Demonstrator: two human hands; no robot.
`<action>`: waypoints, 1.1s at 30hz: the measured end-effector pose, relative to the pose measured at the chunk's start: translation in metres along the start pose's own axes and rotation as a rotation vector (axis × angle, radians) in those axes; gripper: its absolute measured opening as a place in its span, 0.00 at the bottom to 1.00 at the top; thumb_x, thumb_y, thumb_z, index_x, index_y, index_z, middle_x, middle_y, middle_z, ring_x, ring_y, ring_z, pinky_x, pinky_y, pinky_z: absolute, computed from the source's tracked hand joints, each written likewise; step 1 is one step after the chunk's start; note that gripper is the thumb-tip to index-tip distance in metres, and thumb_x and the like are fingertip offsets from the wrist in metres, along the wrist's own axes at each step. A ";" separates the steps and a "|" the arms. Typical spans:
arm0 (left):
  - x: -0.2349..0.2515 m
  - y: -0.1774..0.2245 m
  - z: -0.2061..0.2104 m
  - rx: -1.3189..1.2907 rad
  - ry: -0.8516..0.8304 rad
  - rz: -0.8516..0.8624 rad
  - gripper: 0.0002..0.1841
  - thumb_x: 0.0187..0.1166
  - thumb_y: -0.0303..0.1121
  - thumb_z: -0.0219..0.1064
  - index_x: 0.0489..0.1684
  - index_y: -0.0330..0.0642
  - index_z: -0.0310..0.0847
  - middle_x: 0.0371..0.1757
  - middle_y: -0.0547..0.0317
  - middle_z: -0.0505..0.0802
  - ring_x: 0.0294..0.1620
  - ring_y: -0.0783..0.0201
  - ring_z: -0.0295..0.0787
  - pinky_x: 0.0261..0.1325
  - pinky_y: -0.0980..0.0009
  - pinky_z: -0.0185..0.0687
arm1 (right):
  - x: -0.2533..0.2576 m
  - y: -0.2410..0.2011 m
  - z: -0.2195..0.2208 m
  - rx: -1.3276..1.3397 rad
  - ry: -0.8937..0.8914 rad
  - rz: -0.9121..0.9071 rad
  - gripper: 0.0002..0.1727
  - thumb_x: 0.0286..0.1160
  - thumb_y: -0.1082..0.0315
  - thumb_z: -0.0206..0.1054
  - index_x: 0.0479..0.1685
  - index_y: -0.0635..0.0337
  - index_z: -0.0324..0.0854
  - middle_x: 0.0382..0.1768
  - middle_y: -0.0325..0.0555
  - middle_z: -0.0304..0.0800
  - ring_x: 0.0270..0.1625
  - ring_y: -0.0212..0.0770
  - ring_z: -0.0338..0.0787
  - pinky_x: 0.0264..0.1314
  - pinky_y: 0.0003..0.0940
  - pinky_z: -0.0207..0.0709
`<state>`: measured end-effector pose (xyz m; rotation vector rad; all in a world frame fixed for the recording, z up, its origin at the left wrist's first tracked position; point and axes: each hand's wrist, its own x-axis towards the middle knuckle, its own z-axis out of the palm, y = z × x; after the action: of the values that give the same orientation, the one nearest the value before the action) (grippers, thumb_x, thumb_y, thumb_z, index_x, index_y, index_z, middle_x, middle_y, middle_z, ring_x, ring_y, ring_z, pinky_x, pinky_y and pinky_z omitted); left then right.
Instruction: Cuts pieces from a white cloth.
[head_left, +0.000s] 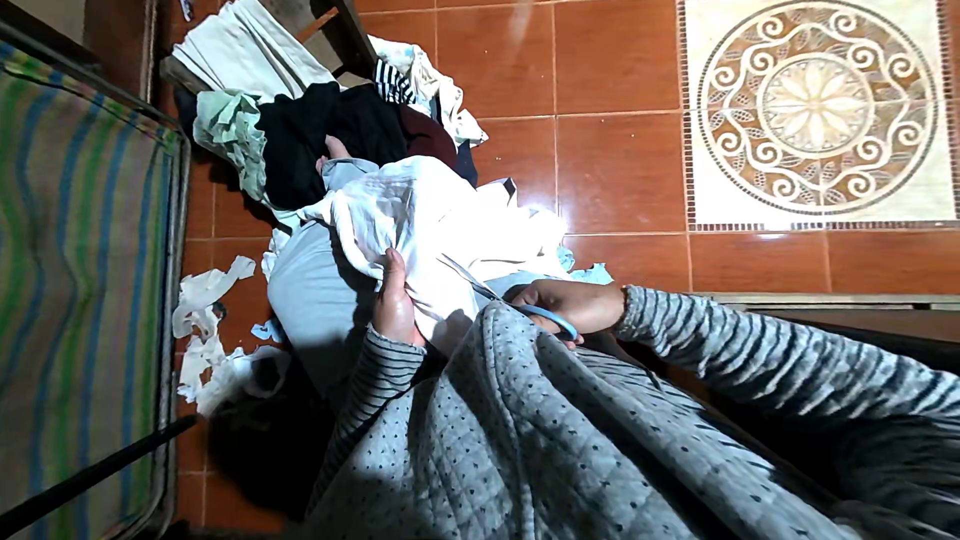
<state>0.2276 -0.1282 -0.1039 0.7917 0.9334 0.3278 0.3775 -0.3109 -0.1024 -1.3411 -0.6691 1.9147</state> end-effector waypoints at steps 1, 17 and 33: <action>0.000 0.000 0.000 0.006 0.001 0.004 0.26 0.95 0.51 0.36 0.74 0.48 0.73 0.54 0.58 0.92 0.56 0.66 0.91 0.59 0.65 0.89 | 0.002 0.002 0.001 0.011 0.001 -0.020 0.18 0.75 0.46 0.69 0.24 0.47 0.78 0.15 0.25 0.83 0.09 0.19 0.74 0.09 0.16 0.66; -0.001 -0.002 0.001 -0.002 0.048 0.006 0.27 0.95 0.52 0.34 0.73 0.48 0.73 0.54 0.58 0.92 0.56 0.66 0.91 0.59 0.64 0.89 | 0.005 0.017 0.010 0.040 0.070 -0.128 0.17 0.72 0.46 0.71 0.26 0.46 0.80 0.15 0.25 0.80 0.12 0.19 0.74 0.13 0.16 0.67; -0.002 -0.003 0.004 0.013 0.115 0.053 0.26 0.95 0.50 0.35 0.71 0.45 0.74 0.52 0.57 0.92 0.55 0.66 0.91 0.59 0.65 0.88 | 0.006 0.020 0.021 0.092 0.112 -0.183 0.16 0.74 0.49 0.70 0.22 0.43 0.79 0.13 0.22 0.76 0.11 0.17 0.70 0.12 0.16 0.62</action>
<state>0.2292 -0.1335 -0.1034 0.8167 1.0242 0.4171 0.3511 -0.3189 -0.1136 -1.2737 -0.6181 1.6922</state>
